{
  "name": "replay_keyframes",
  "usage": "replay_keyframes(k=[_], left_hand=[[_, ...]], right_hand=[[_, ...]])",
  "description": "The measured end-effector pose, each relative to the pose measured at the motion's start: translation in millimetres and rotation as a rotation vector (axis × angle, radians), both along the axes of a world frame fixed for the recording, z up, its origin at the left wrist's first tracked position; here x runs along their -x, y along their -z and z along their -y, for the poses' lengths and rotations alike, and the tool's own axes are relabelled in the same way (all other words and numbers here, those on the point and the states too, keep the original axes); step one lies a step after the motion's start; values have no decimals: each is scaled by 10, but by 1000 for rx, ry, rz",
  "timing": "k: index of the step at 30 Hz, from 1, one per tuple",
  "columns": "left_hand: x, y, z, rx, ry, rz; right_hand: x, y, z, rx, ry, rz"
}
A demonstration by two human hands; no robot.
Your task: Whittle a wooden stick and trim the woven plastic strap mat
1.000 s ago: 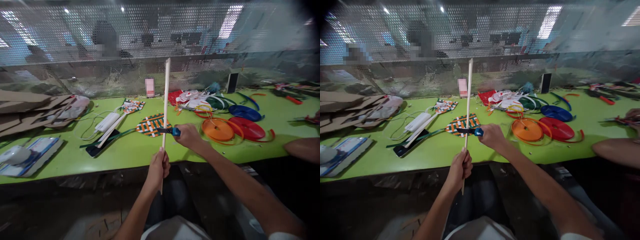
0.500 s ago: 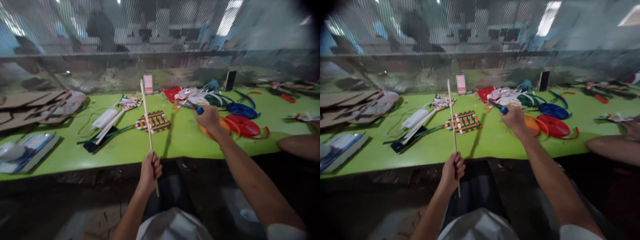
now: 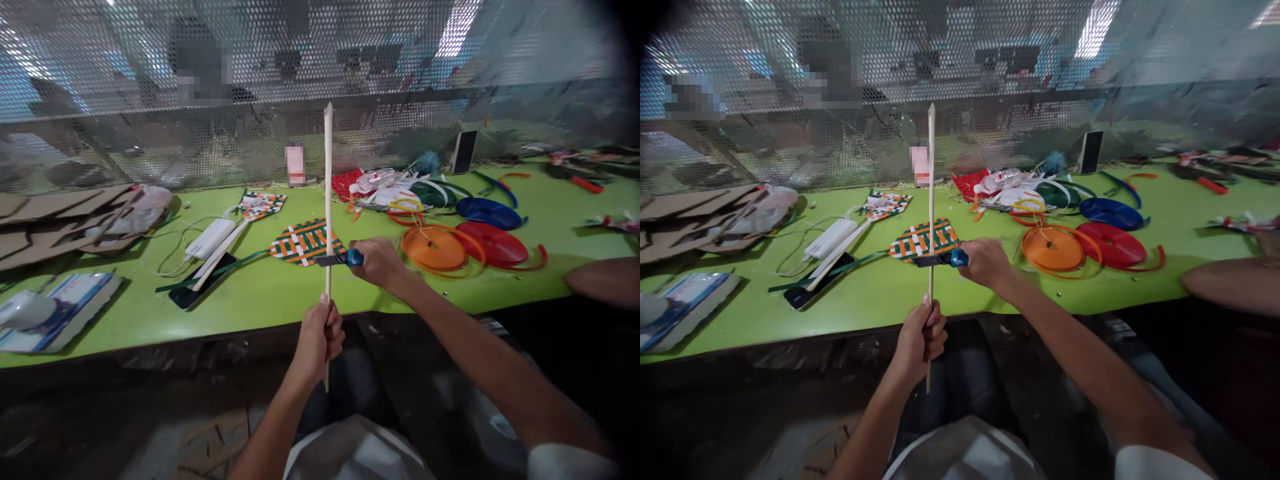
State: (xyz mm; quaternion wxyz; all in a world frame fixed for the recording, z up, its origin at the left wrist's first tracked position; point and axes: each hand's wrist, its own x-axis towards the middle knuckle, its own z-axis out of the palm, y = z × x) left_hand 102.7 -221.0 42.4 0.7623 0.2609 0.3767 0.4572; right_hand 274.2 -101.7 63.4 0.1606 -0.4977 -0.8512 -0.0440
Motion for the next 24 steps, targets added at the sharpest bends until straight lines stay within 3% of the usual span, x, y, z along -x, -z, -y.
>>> replay_keyframes(k=[3,5,7,9,11,14,18,21,24], left_hand=[[38,-39,60,38,50,38],[87,-35,146,79,117,78],[152,12,227,141,177,123],[215,89,250,209,172,164],[259,161,197,251,114,195],[273,192,71,247,81,214],[229,110,40,192,87,168],[187,75,93,177,67,110],[153,89,140,166,56,68]], right_hand=[[-76,-36,-86,2,89,-6],[-299,-122,-307,10,298,-55],[-602,-219,-587,69,697,-168],[-837,-267,-791,-59,851,-197],[-885,-227,-818,-41,778,-132],[-643,-48,-551,-25,456,6],[-240,122,-120,50,63,114],[-101,123,-3,67,-23,129],[-79,87,-28,37,43,109]])
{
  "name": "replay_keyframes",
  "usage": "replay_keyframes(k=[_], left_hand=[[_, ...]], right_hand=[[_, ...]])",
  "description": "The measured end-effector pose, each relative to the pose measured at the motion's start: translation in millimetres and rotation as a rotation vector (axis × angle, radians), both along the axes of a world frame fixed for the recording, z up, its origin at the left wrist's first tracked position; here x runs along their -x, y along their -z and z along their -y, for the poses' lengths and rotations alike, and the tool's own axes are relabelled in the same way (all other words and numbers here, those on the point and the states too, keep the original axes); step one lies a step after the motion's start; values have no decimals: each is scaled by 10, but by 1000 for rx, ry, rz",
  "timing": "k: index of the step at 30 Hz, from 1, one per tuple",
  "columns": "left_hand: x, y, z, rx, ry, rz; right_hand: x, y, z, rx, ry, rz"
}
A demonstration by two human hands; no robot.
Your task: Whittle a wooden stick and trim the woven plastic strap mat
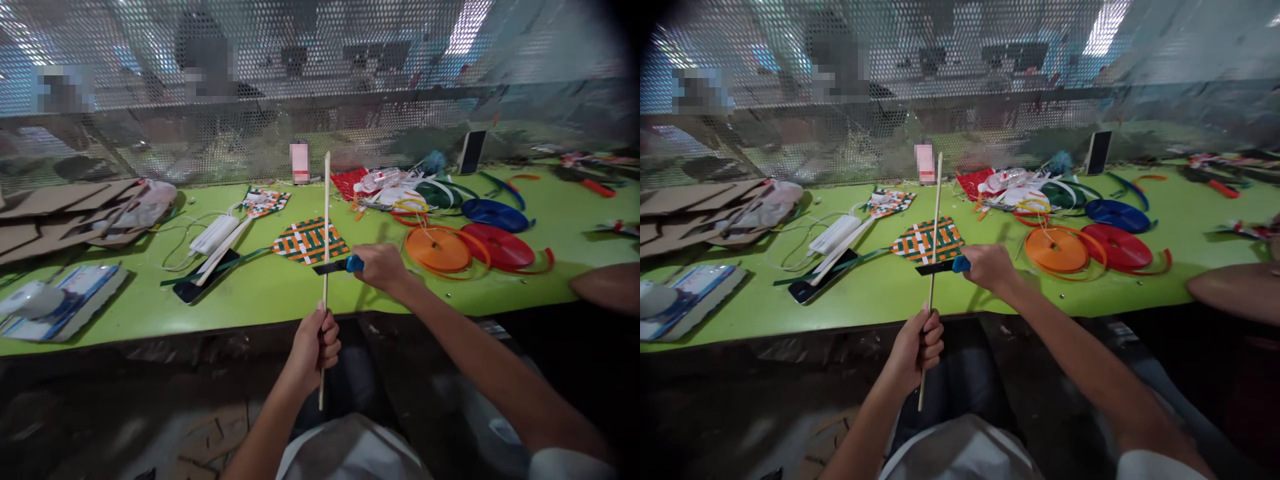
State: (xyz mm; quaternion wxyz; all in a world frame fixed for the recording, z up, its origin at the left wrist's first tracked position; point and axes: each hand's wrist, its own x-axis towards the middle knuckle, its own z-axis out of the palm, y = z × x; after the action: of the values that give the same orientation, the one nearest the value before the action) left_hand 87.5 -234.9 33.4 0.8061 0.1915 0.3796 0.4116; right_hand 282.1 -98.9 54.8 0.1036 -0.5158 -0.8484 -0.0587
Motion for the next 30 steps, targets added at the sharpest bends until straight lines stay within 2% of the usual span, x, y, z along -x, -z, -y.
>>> replay_keyframes(k=[3,6,12,14,21,25,27,30], left_hand=[[-19,21,25,-6,20,-9],[-18,24,30,-7,33,-9],[-3,-12,14,-34,20,-28],[-5,-23,25,-38,21,-32],[-31,16,92,-37,37,-55],[-52,39,112,-14,85,-53],[-51,46,131,17,126,-40],[-17,78,157,82,175,12]], right_hand=[[-44,-34,-70,-52,114,30],[-96,-68,-94,-85,157,76],[-79,-109,76,-17,24,114],[-69,-103,105,-15,33,92],[-144,-107,-15,-102,268,22],[-165,-147,-91,-109,324,4],[-219,-177,-211,-103,370,-28],[-422,-236,-548,-87,528,-93]])
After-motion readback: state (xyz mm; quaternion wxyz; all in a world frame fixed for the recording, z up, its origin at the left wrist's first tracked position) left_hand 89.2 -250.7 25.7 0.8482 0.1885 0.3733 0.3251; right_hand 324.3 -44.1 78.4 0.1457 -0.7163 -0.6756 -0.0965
